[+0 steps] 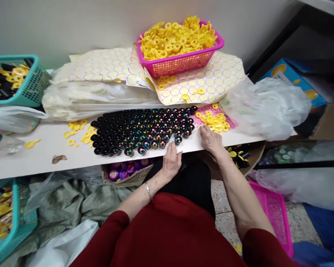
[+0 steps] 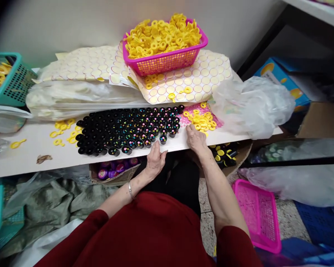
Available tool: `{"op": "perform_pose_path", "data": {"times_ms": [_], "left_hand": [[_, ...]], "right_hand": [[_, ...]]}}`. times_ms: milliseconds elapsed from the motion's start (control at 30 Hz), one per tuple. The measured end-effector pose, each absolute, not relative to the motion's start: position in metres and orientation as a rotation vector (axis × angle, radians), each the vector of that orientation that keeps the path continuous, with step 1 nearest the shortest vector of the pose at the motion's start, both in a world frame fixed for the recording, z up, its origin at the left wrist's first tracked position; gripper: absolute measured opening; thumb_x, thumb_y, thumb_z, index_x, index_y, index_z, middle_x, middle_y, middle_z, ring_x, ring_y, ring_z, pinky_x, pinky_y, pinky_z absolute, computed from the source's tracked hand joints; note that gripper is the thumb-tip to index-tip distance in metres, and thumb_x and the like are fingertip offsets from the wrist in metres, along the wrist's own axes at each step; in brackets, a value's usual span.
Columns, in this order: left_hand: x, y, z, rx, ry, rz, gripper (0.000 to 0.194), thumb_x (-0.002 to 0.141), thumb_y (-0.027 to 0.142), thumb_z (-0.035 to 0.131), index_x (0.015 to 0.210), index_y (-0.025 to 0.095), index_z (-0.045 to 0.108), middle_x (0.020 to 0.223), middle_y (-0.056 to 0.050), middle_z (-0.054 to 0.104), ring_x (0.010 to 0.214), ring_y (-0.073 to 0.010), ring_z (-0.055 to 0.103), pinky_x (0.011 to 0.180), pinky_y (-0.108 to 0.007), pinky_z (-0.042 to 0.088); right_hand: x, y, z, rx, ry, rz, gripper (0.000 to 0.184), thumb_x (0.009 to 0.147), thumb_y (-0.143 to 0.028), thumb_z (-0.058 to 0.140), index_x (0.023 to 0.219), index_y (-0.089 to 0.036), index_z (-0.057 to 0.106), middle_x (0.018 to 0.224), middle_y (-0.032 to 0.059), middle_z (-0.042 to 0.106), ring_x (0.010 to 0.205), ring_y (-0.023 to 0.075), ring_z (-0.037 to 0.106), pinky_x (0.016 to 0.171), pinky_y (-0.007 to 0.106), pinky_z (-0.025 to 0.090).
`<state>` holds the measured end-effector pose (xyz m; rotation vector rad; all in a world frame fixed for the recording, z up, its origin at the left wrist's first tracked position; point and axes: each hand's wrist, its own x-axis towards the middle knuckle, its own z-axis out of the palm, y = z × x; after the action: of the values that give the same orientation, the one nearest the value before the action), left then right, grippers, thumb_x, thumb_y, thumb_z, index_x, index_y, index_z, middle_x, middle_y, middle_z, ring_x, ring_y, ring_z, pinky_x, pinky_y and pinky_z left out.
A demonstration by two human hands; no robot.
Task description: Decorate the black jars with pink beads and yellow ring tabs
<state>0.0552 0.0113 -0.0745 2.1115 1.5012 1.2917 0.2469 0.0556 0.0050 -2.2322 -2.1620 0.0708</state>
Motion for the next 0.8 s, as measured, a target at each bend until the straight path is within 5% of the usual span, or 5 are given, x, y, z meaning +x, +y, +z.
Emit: {"op": "perform_pose_path", "data": {"times_ms": [233,500,600,800], "left_hand": [[0.07,0.029,-0.048,1.876,1.639,1.185,0.048,0.086,0.039,0.052,0.124,0.01,0.048,0.108,-0.018,0.064,0.103,-0.0276,0.062,0.088,-0.04,0.05],[0.068,0.033,-0.027,1.942,1.592,1.057,0.025,0.082,0.031,0.059,0.103,0.017,0.059,0.09,-0.007,0.066,0.084,-0.0203,0.062,0.075,-0.031,0.048],[0.069,0.03,-0.028,1.998,1.511,1.039,0.025,0.081,0.031,0.06,0.102,0.018,0.059,0.089,-0.006,0.065,0.085,-0.0189,0.061,0.073,-0.028,0.047],[0.07,0.037,-0.03,2.032,1.382,1.005,0.026,0.078,0.032,0.064,0.102,0.02,0.062,0.086,-0.003,0.063,0.076,-0.0154,0.059,0.069,-0.026,0.046]], "right_hand": [[0.265,0.051,-0.007,-1.771,-2.052,0.172,0.033,0.081,-0.027,0.052,0.112,-0.017,0.058,0.105,0.0109,0.064,0.089,0.023,0.06,0.074,0.034,0.046],[0.254,0.028,-0.029,-1.531,-1.74,0.463,0.032,0.078,-0.03,0.056,0.107,-0.02,0.06,0.095,0.005,0.065,0.062,0.013,0.053,0.059,0.029,0.045],[0.254,0.025,-0.033,-1.536,-1.703,0.395,0.036,0.077,-0.036,0.059,0.109,-0.019,0.058,0.108,0.0089,0.061,0.06,0.0125,0.051,0.056,0.029,0.044],[0.239,0.017,-0.017,-1.921,-1.677,0.03,0.035,0.081,-0.046,0.055,0.102,-0.018,0.06,0.097,0.01,0.059,0.081,0.0228,0.057,0.066,0.034,0.046]]}}
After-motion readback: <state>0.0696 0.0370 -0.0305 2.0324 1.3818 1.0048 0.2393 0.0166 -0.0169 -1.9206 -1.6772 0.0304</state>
